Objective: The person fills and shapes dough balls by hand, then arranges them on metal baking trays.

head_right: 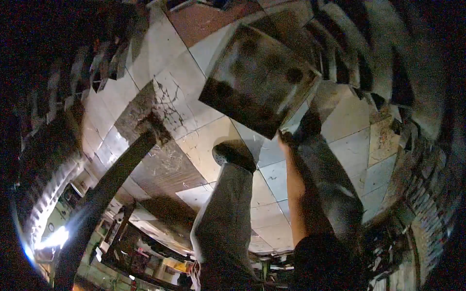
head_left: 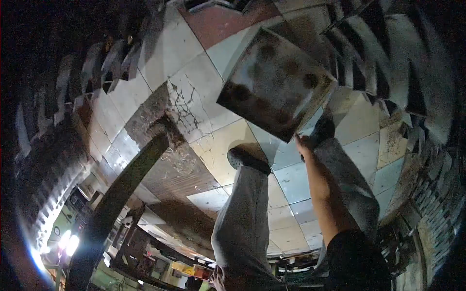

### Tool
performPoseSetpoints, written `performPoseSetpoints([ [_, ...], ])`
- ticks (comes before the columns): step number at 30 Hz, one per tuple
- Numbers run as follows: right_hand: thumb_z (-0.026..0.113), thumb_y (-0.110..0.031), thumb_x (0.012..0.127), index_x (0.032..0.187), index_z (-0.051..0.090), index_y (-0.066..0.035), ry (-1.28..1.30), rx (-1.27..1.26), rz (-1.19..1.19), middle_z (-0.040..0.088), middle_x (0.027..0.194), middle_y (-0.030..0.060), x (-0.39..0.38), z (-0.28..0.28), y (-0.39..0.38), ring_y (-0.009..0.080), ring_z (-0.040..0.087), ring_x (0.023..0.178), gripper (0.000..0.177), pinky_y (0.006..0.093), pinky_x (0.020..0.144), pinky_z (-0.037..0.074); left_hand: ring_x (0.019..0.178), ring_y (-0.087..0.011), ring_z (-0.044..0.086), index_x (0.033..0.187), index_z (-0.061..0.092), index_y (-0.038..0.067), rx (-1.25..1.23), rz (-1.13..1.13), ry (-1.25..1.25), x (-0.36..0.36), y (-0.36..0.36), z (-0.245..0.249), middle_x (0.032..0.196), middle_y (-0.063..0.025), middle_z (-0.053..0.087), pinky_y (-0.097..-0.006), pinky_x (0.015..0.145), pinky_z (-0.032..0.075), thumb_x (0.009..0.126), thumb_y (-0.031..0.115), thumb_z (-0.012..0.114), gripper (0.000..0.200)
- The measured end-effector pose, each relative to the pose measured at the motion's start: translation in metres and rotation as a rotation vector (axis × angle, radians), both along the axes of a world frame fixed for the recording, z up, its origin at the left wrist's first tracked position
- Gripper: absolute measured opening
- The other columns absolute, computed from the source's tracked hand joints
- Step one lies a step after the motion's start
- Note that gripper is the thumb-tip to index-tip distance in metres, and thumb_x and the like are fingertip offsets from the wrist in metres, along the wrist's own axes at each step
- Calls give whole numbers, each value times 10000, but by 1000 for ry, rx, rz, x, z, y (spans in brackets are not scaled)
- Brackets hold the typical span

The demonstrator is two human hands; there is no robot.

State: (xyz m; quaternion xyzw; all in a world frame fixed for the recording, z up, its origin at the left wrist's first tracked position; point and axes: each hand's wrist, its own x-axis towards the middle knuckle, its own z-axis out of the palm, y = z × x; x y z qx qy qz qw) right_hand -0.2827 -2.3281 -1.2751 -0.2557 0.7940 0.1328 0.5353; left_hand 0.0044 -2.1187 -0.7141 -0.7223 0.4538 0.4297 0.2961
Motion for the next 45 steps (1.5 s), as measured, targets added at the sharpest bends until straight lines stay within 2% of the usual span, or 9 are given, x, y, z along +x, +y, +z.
performPoseSetpoints([
  [6,719,-445,979,1165,662,23,-16,107,-310,723,935,189,14,-20,-21,295,712,741,507,405,578,549,906,-301,681,1266,622,45,-61,25,-38,-5,19,1,1005,-170,720,-486,863,528,997,236,558,336],
  [10,673,-451,997,1176,692,42,289,-493,447,748,1063,213,5,-62,45,360,727,1013,525,487,810,582,924,-299,688,1281,618,47,-139,49,-56,-32,51,7,1021,-175,724,-486,881,529,991,223,562,344],
  [15,565,-416,1003,1218,703,-7,159,-115,789,687,1280,267,39,114,-51,412,684,1150,482,536,1012,511,947,-296,696,1299,613,50,-271,25,-145,-94,97,-6,1040,-183,730,-485,903,532,983,206,567,356],
  [19,503,-705,989,1623,356,-49,-337,-400,142,311,1700,179,40,222,-71,338,274,1571,925,438,1282,192,864,-346,699,1079,761,40,-430,-99,-348,-142,113,-42,968,-186,755,-471,813,560,926,333,707,335],
  [22,739,-424,955,1144,631,-125,-471,-251,-318,603,937,42,28,275,-144,211,590,801,370,369,648,508,915,-342,700,1118,752,45,-349,320,-104,-145,94,-38,1015,-189,753,-471,845,558,933,363,692,372],
  [28,630,-384,892,949,682,-67,-301,-75,83,714,943,190,53,365,-164,429,677,865,326,765,769,500,1016,-335,704,1195,736,57,-272,1152,215,-75,156,-29,1108,-196,750,-472,909,552,948,423,663,448],
  [34,626,-289,941,1041,672,-47,-886,-149,1159,705,1003,145,224,573,-72,331,664,869,267,541,791,530,1118,-327,707,1273,719,68,-356,1715,234,-40,295,-53,1201,-202,746,-473,973,546,962,483,634,525],
  [41,685,-244,892,1050,675,-23,-441,100,973,723,961,137,480,737,124,324,702,815,272,542,772,575,1110,-312,724,1337,672,0,-880,1807,-29,83,338,126,1225,-177,751,-420,966,555,1003,463,627,573],
  [45,712,-187,856,1017,692,3,-636,270,989,695,926,112,581,711,184,284,677,783,250,496,726,568,1153,-153,664,1251,727,36,-1341,2231,536,185,341,285,1235,-71,732,-329,1009,521,1040,358,671,389],
])
